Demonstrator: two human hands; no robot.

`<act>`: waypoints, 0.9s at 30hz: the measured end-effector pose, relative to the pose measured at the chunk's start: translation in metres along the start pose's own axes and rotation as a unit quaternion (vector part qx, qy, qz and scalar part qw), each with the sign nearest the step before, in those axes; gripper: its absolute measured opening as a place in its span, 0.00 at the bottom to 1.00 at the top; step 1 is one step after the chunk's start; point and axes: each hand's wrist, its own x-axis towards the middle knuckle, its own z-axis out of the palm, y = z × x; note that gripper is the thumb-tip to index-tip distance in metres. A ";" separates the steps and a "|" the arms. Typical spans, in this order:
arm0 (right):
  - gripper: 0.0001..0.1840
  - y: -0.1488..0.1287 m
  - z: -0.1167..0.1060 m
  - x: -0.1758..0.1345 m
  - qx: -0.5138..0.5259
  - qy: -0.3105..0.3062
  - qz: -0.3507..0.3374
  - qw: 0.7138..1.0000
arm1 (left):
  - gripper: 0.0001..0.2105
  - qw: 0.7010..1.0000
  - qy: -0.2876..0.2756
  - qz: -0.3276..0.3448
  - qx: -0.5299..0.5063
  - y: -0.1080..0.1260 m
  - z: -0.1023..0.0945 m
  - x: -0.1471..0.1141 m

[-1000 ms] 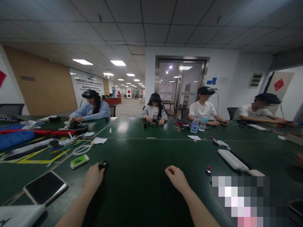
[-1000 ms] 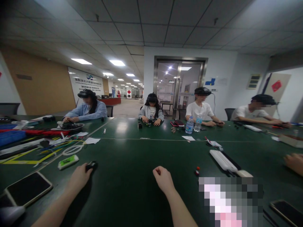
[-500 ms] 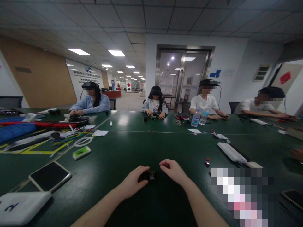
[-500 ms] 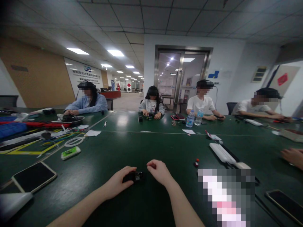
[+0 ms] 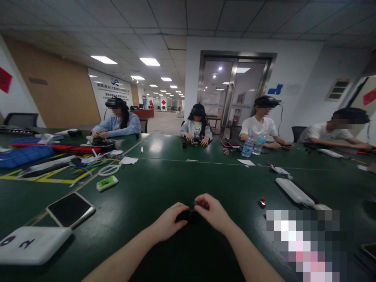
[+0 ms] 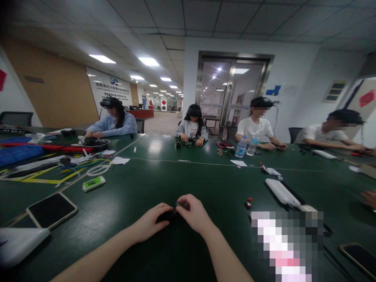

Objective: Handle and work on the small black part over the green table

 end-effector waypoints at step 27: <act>0.19 0.052 -0.018 0.017 0.190 0.217 0.190 0.938 | 0.20 1.000 -0.006 -0.011 -0.012 -0.005 0.000 -0.002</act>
